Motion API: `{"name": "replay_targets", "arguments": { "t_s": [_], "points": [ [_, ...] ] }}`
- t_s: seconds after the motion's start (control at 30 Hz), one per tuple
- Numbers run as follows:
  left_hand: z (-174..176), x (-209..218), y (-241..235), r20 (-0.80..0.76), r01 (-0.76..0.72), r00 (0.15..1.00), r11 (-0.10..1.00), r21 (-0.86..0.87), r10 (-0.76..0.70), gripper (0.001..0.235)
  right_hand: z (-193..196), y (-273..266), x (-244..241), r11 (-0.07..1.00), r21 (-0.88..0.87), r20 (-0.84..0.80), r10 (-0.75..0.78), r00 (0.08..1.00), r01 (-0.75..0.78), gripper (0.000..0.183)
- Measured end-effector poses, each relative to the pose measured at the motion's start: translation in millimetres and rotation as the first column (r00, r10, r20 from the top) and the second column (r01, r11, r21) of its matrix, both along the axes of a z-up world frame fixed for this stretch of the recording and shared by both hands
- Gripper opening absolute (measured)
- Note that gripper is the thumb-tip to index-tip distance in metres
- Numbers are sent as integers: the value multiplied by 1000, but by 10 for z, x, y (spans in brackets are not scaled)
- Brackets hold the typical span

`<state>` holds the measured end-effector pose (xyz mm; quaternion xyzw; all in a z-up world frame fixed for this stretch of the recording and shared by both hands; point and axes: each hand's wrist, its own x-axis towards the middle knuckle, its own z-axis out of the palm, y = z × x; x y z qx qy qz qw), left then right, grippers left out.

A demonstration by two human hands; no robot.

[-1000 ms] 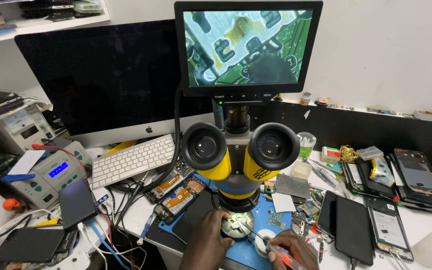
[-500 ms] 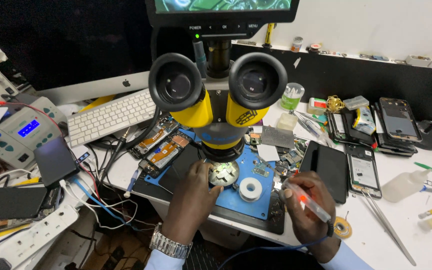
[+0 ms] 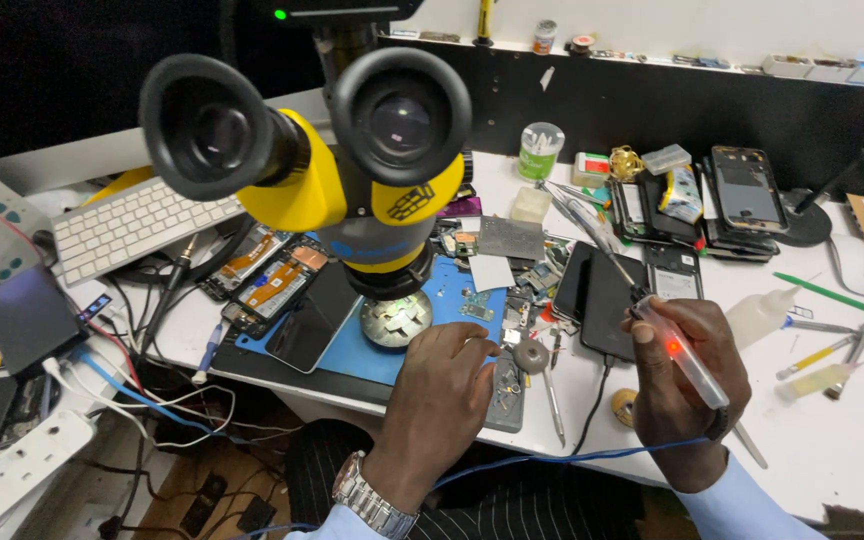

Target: The person uses a soldering iron and tweezers to work on a small electronic component placed under a microscope. The person holds the component steady with one hand while applying the soldering iron with the other, occasionally adjusting the component's position.

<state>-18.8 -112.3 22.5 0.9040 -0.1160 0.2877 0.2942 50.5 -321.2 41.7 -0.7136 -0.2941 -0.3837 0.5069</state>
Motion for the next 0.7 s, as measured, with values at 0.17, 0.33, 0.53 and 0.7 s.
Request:
{"name": "replay_targets", "arguments": {
  "t_s": [0.17, 0.33, 0.53, 0.7],
  "points": [
    [-20, 1, -205, -29, 79, 997, 997, 27, -78, 6, -255, -429, -22, 1000, -13, -44, -8, 999, 7, 20],
    [-157, 89, -418, -88, 67, 994, 995, 75, -60, 7, -440, -656, -53, 996, -82, -79, 37, 996, -43, 19],
    [-329, 359, -644, -153, -51, 984, 961, 271, 95, 26, -564, -651, -9, 991, -133, -115, -3, 993, -12, 14],
    [-466, 484, -709, -137, -137, 969, 904, 406, 208, 21, -606, -680, 23, 993, -119, -157, 7, 988, -26, 17]
  ]
}}
